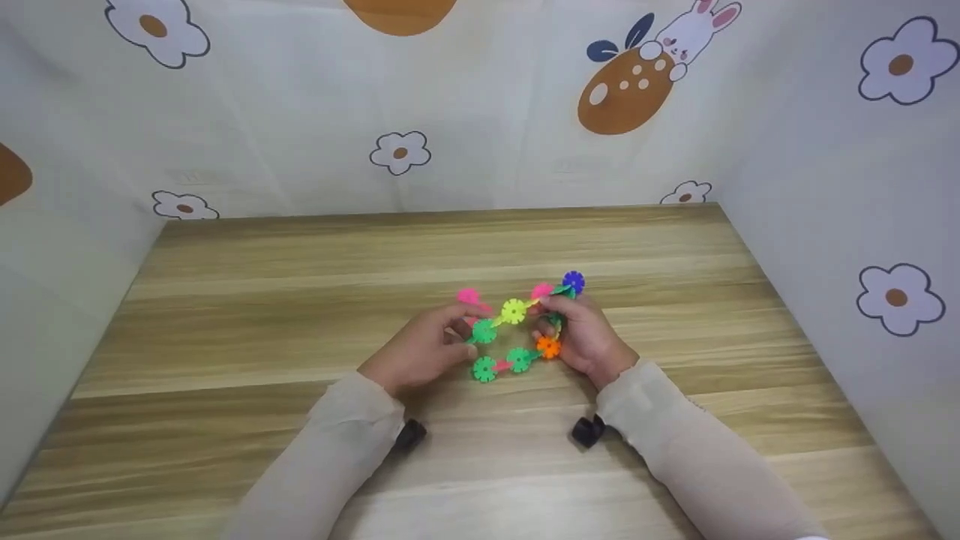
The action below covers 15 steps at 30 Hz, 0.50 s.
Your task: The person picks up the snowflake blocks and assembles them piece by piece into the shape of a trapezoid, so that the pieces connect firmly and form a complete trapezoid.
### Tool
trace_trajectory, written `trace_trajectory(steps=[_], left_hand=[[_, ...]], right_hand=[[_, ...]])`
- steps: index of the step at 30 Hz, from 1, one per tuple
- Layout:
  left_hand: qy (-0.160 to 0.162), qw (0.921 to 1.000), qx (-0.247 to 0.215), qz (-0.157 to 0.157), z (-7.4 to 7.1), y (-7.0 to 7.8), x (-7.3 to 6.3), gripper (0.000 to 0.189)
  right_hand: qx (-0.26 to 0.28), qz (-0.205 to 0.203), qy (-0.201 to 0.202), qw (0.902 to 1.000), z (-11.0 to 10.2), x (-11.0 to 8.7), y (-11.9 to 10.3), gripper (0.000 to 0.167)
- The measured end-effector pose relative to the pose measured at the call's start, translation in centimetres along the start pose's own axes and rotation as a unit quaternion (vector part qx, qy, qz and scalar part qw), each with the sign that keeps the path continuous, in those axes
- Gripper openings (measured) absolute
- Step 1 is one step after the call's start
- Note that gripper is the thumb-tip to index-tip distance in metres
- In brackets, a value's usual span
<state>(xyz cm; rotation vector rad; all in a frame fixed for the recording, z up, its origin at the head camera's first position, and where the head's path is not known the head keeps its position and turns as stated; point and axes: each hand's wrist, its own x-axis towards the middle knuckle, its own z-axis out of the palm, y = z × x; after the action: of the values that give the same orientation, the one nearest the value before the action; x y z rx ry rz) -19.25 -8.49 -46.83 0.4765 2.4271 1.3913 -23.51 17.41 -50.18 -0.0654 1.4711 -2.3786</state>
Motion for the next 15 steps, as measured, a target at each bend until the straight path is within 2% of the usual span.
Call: trace_trajectory(steps=[8,15], left_hand=[[0.021,0.9997,0.007,-0.009,0.09,-0.31,0.21,0.048],[0.037,0.9982,0.044,-0.016,-0.65,-0.53,0.07,0.058]], right_hand=[[-0.002,0.001,0.003,1.0000,0.09,-0.06,0.11,0.033],[0.024,-0.010,0.033,0.9991,0.02,0.18,-0.05,0.034]])
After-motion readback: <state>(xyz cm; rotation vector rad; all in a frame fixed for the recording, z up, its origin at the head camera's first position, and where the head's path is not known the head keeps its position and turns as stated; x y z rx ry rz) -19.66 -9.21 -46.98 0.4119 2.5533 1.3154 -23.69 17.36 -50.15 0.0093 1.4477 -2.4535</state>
